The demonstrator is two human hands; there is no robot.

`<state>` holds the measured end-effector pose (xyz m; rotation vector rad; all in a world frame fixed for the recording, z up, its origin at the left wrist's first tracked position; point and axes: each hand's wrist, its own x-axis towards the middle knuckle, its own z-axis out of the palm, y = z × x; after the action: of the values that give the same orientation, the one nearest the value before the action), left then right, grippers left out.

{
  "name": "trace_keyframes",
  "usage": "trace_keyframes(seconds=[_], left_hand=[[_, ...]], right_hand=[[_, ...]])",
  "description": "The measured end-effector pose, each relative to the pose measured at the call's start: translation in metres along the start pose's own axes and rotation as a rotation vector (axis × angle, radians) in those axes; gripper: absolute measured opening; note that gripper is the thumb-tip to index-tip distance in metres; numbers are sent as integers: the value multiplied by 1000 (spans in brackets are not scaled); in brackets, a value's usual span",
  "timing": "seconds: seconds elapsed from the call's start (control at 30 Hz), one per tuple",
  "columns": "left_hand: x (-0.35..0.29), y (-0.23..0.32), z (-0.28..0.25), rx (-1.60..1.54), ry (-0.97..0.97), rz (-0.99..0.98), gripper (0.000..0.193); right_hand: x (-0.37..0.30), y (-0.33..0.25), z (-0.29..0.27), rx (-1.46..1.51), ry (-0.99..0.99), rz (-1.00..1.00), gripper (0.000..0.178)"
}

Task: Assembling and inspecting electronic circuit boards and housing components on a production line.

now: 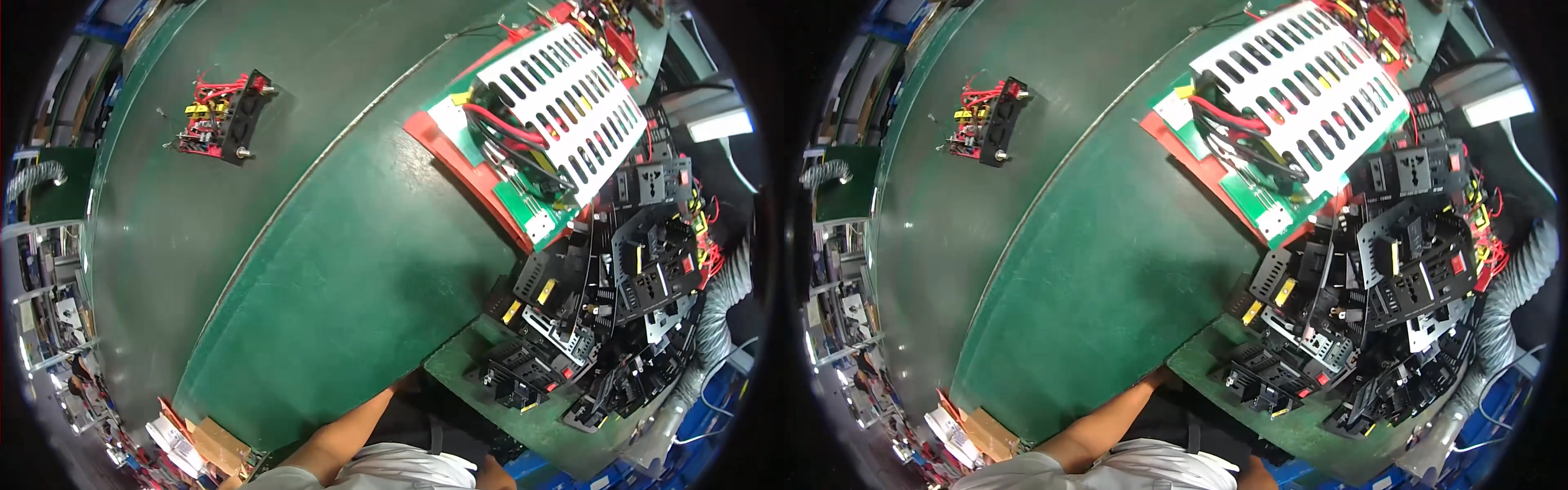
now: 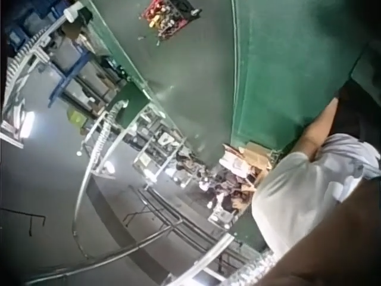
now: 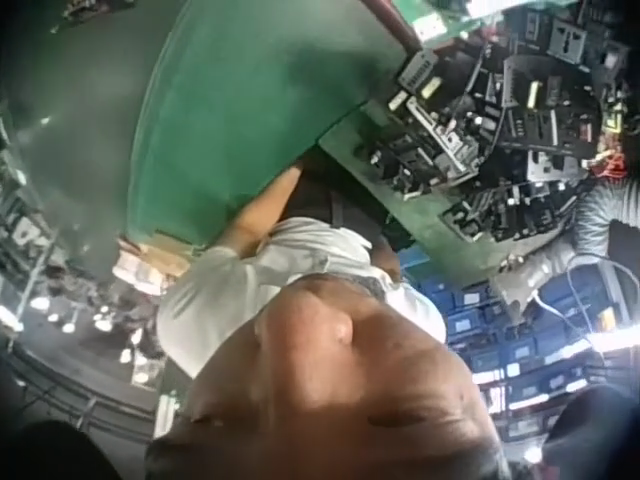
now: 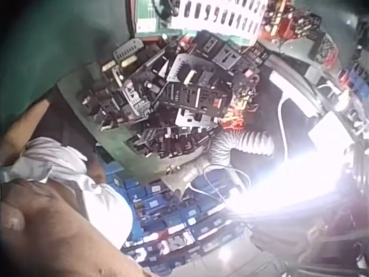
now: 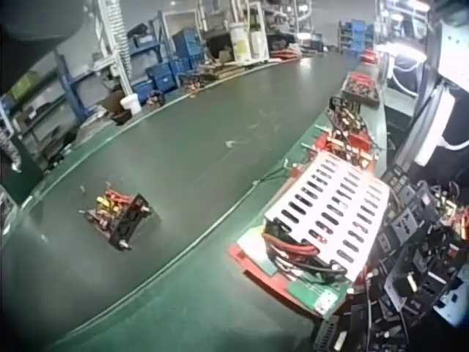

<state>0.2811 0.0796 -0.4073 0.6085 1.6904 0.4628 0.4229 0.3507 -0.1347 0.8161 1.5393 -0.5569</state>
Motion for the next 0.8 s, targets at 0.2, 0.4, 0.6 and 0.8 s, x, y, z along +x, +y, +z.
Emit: trace_keyframes(seconds=[0.2,0.4,0.6,0.8], left_hand=[[60,-4,-22,-180,348,311,45],[85,52,-66,-76,245,521,43],[94,123,-112,-13,203,616,42],[69,127,-141,22,222,538,40]], right_hand=[[24,-28,-34,60,232,9,59],[16,-45,-35,221,418,142,54],[15,-50,-51,285,535,208,48],[35,-79,-42,263,542,152,43]])
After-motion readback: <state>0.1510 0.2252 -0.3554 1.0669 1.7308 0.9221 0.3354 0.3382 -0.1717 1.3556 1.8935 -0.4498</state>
